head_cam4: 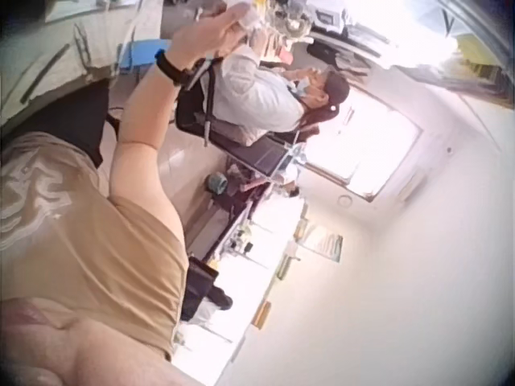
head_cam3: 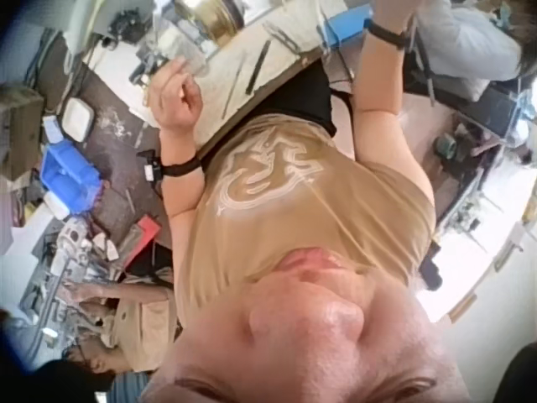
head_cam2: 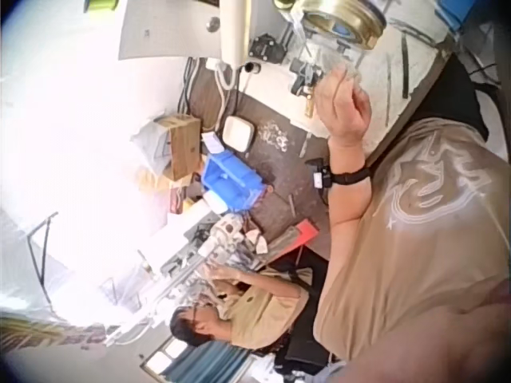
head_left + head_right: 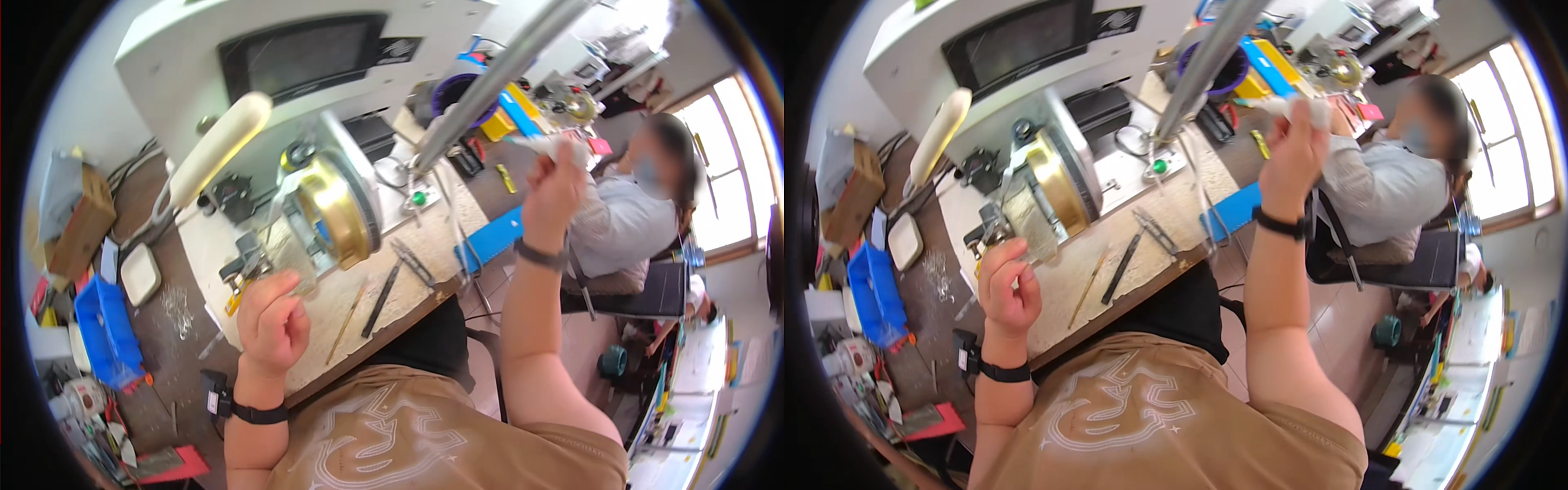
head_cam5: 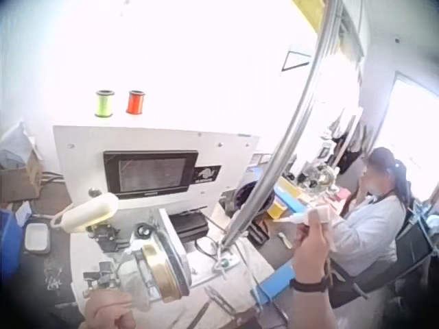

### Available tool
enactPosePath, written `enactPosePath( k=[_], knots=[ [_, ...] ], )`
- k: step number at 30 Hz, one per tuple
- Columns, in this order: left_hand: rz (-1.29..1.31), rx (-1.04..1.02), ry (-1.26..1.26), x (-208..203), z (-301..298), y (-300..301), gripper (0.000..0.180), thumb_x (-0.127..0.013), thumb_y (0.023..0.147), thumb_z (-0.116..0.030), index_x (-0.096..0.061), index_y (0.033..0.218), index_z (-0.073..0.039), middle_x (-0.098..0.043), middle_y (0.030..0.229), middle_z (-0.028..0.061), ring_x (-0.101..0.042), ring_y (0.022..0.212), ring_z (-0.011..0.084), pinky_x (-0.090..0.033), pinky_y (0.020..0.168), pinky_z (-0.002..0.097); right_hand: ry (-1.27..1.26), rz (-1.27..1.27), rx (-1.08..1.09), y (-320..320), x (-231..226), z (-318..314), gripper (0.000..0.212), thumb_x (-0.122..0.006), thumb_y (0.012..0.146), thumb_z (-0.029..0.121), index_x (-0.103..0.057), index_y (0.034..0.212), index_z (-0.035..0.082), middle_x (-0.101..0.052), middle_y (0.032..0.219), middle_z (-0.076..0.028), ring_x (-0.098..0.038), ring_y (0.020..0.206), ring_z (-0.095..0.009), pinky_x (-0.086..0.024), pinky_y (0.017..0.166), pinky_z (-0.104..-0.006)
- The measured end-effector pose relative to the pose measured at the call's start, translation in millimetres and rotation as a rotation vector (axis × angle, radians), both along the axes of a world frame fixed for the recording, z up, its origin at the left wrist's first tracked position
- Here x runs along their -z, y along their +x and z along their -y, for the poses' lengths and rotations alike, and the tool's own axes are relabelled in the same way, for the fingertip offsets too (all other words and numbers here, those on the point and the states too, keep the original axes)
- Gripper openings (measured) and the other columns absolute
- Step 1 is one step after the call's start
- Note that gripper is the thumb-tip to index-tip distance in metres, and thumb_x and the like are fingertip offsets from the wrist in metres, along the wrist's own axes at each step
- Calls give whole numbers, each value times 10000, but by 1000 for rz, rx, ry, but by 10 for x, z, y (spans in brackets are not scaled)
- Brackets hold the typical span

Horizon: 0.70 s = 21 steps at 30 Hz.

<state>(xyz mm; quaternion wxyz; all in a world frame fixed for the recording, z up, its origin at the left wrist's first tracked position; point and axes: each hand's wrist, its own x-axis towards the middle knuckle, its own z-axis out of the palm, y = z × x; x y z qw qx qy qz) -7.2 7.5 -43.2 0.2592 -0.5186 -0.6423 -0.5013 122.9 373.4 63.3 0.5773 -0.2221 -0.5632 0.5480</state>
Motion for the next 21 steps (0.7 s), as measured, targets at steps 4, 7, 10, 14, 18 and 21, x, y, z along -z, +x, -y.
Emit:
enactPosePath(
  k=[4, 7, 10, 14, 18, 21],
  knots=[
    [4, -7, -4, 2, -38, 1, 153, -626, 888, 55, -571, 1019, -3, -688, 1092, 200, -699, 936, 366, -585, 793, 434, 144, 262, 24, -255, -194, -548, 196, -680, 1006, 268, -661, 1012, 73, -630, 775, 34, -546, 639, -47, -415, 539, -225],
    [10, -11, -4, 13, -37, 0, 113, -612, 912, 41, -560, 1005, 4, -684, 1093, 213, -694, 952, 370, -575, 828, 436, 474, 498, 83, -507, -233, -612, 277, -706, 975, 306, -672, 968, 30, -666, 782, -11, -609, 668, -110, -476, 594, -287],
    [20, -16, -16, 17, -28, 15, 83, -598, 928, 31, -550, 992, 10, -683, 1095, 223, -690, 969, 370, -565, 862, 435, 581, 629, 57, -700, -111, -729, 395, -731, 909, 376, -675, 952, -12, -689, 770, -126, -661, 682, -250, -521, 663, -383],
    [33, -15, -36, 7, -19, 27, 85, -599, 928, 31, -554, 997, 9, -684, 1095, 219, -691, 971, 367, -564, 864, 433, 548, 880, 6, -810, 21, -706, 372, -705, 901, 368, -686, 908, -3, -674, 709, -147, -663, 649, -302, -520, 630, -404],
    [18, -17, -22, -20, -35, 18, 158, -630, 879, 58, -574, 1017, 5, -676, 1098, 196, -688, 947, 362, -577, 810, 422, 592, 950, 55, -832, 112, -749, 340, -710, 889, 353, -700, 835, 18, -681, 690, -118, -665, 645, -278, -514, 620, -396],
    [39, -27, -36, -9, -14, 40, 100, -606, 919, 40, -559, 1003, 14, -684, 1085, 223, -692, 962, 370, -569, 859, 434, 492, 915, -53, -809, 93, -676, 335, -706, 889, 351, -714, 861, 17, -683, 688, -106, -667, 642, -261, -514, 619, -394]
  ],
)
